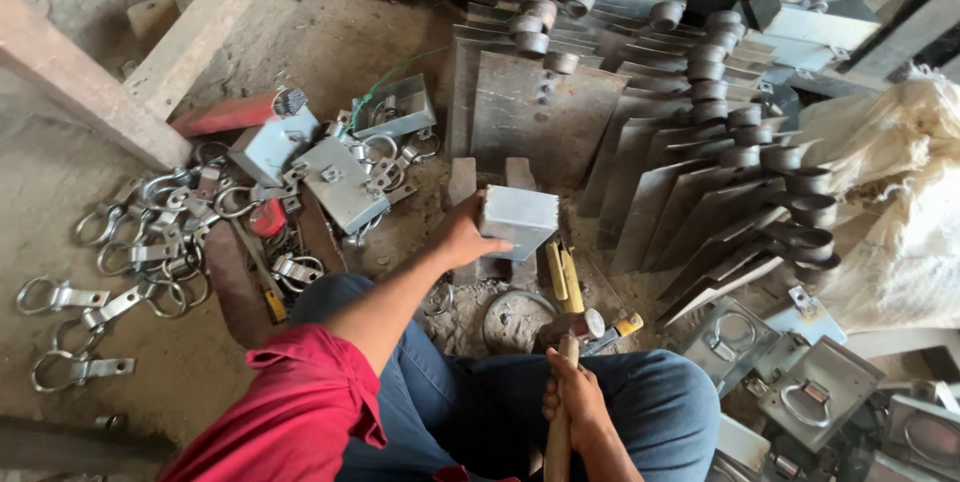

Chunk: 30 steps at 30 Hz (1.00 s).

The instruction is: The person assembles a small metal box by fitting the sides and top together, hammering components into place, and then using a handheld arc welder to join the seams.

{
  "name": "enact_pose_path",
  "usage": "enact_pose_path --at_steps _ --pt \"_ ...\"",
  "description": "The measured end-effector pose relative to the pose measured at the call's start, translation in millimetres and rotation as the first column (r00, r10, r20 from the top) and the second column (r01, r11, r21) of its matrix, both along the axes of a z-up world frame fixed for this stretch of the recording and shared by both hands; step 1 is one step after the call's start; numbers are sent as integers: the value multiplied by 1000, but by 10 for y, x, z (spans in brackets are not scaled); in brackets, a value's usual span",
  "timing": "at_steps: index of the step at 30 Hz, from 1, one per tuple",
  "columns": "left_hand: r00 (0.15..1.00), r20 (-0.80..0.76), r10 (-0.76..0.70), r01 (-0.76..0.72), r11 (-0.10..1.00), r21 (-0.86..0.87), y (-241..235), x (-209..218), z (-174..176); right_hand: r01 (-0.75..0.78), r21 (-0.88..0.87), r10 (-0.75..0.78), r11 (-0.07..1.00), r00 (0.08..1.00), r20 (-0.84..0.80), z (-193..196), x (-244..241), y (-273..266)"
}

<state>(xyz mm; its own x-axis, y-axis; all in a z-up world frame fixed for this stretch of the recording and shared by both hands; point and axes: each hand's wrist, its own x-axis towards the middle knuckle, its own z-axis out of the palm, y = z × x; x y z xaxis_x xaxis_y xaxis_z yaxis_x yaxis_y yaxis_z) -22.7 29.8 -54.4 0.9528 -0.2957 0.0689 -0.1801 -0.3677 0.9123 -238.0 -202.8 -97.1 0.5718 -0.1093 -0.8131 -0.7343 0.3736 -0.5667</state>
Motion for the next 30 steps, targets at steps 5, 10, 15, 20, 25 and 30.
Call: enact_pose_path --at_steps 5,10,15,20,25,30 --pt "967 166 -194 128 931 341 -132 68 439 13 8 -13 1000 1000 4 -3 4 21" --pt "904 180 -387 181 730 659 -139 97 421 6 -17 -7 1000 1000 -10 58 5 36" --pt "945 114 -307 137 685 715 -100 93 57 -1 -30 1 1000 1000 -6 58 -16 43" --pt "912 80 -402 184 575 797 -80 161 156 -24 -50 24 998 1000 10 186 -19 96" --pt "915 63 -399 161 503 849 -123 129 234 -37 -106 48 994 993 104 500 139 137" --pt "953 8 -303 169 553 816 -139 154 222 -36 -290 159 956 896 414 731 570 90"
